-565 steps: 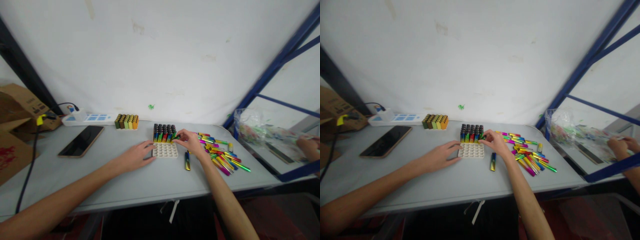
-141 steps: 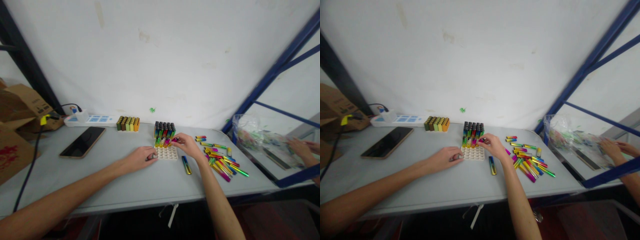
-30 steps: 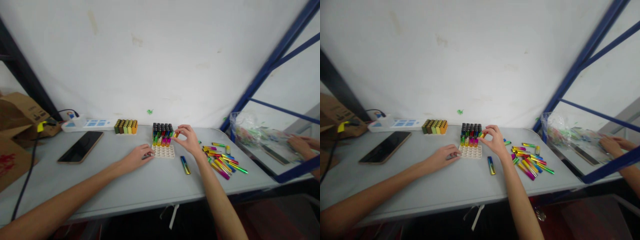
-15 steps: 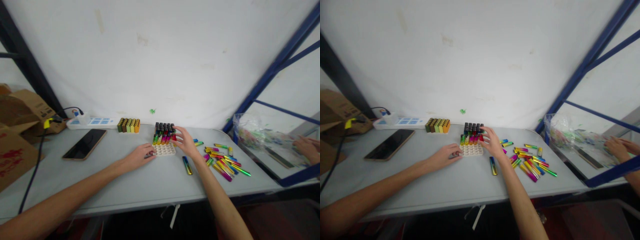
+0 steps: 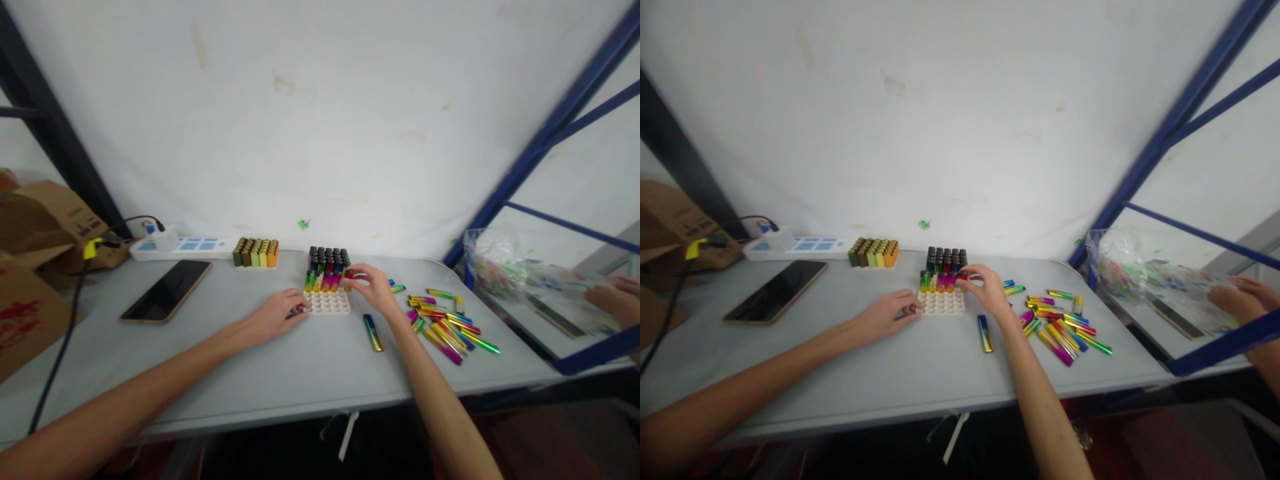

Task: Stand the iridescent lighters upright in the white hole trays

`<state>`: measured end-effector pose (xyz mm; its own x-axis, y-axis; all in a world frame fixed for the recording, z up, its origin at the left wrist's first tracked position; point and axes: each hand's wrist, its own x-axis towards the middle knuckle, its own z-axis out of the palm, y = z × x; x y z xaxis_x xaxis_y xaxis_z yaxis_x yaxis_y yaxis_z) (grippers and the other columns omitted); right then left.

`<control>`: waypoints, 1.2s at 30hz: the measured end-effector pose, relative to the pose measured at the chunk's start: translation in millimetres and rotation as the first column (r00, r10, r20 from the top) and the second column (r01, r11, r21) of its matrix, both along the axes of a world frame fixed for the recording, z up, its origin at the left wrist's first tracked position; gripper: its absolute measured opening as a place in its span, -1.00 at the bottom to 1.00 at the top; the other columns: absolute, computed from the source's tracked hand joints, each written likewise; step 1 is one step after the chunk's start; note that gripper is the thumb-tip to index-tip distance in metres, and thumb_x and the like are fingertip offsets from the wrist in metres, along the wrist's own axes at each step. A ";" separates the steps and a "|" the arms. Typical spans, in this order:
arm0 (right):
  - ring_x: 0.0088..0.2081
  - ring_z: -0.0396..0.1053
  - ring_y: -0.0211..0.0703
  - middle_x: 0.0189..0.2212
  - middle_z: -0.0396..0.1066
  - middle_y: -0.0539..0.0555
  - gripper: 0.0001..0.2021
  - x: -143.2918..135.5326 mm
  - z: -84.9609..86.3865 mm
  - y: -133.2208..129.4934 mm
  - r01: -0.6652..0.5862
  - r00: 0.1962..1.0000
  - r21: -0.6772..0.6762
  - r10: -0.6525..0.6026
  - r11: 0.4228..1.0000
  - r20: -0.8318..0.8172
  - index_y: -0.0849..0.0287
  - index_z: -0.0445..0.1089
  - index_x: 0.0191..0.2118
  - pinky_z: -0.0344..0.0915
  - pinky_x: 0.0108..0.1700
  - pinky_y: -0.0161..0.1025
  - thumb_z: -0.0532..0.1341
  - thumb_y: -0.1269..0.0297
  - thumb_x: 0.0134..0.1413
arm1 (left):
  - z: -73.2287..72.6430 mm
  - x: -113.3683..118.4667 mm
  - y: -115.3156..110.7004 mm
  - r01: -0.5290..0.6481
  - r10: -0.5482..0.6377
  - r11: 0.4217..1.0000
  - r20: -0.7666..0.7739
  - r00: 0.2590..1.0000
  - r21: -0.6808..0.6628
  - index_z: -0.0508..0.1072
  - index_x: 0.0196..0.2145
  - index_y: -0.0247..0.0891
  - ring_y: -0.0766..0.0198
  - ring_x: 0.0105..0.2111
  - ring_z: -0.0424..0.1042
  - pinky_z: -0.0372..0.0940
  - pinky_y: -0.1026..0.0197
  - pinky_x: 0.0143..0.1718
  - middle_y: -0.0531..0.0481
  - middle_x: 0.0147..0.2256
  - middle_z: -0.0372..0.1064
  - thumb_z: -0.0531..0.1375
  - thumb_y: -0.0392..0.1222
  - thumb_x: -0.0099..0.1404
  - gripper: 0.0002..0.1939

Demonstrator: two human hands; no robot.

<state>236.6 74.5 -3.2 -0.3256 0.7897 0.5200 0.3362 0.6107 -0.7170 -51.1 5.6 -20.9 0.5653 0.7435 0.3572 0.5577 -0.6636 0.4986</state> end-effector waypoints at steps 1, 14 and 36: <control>-0.20 0.55 -0.06 -0.22 0.57 0.12 -0.62 0.2 0.0 0.2 0.008 1.000 0.000 -0.008 1.000 0.020 0.14 0.54 -0.10 0.54 0.00 -0.04 0.38 -0.04 0.12 | 0.3 -0.4 0.1 0.005 -0.005 1.000 -0.003 1.000 0.000 0.51 -0.18 -0.26 0.22 -0.31 0.46 0.38 0.20 -0.17 -0.07 -0.25 0.42 0.10 -0.05 0.48 -0.74; -0.25 0.61 -0.03 -0.29 0.62 0.07 -0.62 8.5 -8.1 6.5 -0.058 0.994 -0.143 0.071 0.988 0.084 0.11 0.41 -0.11 0.53 -0.14 -0.12 0.35 -0.07 0.14 | 0.5 -1.3 2.2 0.016 -0.016 1.000 -0.030 0.999 -0.002 0.51 -0.17 -0.26 0.22 -0.30 0.45 0.37 0.21 -0.17 -0.07 -0.25 0.42 0.13 -0.12 0.44 -0.80; 0.40 0.11 0.21 0.38 0.16 0.25 -0.40 236.6 -17.5 -58.0 0.618 0.508 0.200 -0.581 0.760 0.635 0.06 0.35 0.27 0.06 0.39 0.21 0.11 -0.18 0.27 | 3.1 -1.4 2.9 -0.037 0.037 0.999 -0.032 0.999 0.005 0.52 -0.18 -0.20 0.23 -0.34 0.45 0.36 0.23 -0.24 -0.02 -0.29 0.45 0.13 -0.07 0.42 -0.78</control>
